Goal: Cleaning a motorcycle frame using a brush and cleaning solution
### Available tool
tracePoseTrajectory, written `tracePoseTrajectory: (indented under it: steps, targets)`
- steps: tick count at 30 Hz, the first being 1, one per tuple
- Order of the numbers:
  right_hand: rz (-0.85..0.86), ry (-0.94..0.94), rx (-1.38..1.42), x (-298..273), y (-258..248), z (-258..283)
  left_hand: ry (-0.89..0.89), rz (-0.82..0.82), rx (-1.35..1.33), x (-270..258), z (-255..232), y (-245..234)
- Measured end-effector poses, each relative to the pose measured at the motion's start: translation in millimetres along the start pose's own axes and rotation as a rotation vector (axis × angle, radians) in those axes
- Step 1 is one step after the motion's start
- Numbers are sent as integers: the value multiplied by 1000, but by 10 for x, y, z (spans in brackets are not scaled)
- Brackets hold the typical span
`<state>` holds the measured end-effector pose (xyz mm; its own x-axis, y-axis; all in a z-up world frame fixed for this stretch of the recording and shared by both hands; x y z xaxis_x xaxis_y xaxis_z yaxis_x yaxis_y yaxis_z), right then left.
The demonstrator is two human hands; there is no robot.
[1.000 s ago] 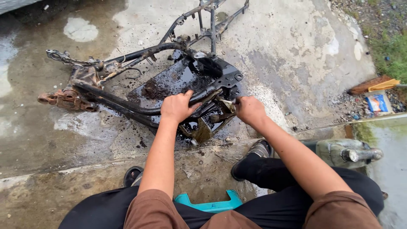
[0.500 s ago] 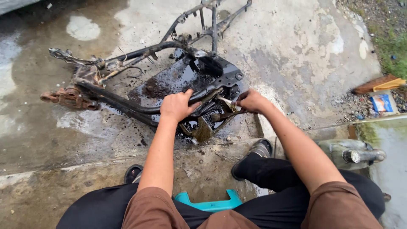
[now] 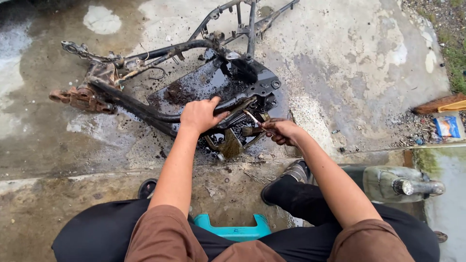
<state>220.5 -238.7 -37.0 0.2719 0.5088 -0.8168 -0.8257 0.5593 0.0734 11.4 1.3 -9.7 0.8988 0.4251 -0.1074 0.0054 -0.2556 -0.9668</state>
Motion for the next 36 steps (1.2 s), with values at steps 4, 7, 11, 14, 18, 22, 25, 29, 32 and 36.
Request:
tracePoseTrajectory:
  steps: [4, 7, 11, 14, 18, 22, 25, 29, 32, 36]
  targets:
    - [26, -69, -103, -123, -133, 226, 2, 14, -10, -4, 8, -41]
    - [54, -41, -340, -51, -393, 99, 15, 15, 0, -8, -17, -72]
    - [-7, 81, -510, 459, -591, -288, 7, 38, 0, 23, 12, -55]
    - [-218, -76, -837, 1193, -666, -638, 9, 33, 10, -3, -10, -20]
    - [-503, -241, -1459, 2575, -1043, -1291, 6, 16, 48, 4, -23, -78]
    - [-607, -214, -1613, 2720, -815, -1248, -5, 28, 43, -2, -11, -34]
    - [-526, -425, -1627, 2560, -647, -1149, -5, 41, 45, 36, 11, -3]
    - [-434, -238, -1529, 2221, -531, -958, 23, 24, 19, 42, 29, 43]
    - [-378, -208, -1470, 1652, -584, -668, 27, 32, 20, 62, 28, 60]
    - [-333, -113, -1611, 654, -682, -111, 26, 72, 15, 4, -19, -125]
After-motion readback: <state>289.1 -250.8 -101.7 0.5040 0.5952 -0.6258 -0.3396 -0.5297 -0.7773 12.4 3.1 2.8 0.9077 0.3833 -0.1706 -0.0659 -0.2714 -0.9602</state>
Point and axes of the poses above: each hand's wrist, its own x-axis towards the middle knuckle, its own y-axis out of the palm, z = x × y, the point moved 1 cm from there along x, towards the middle knuckle, and after that the axes turned 3 degrees about x, right-handed, at the moved point
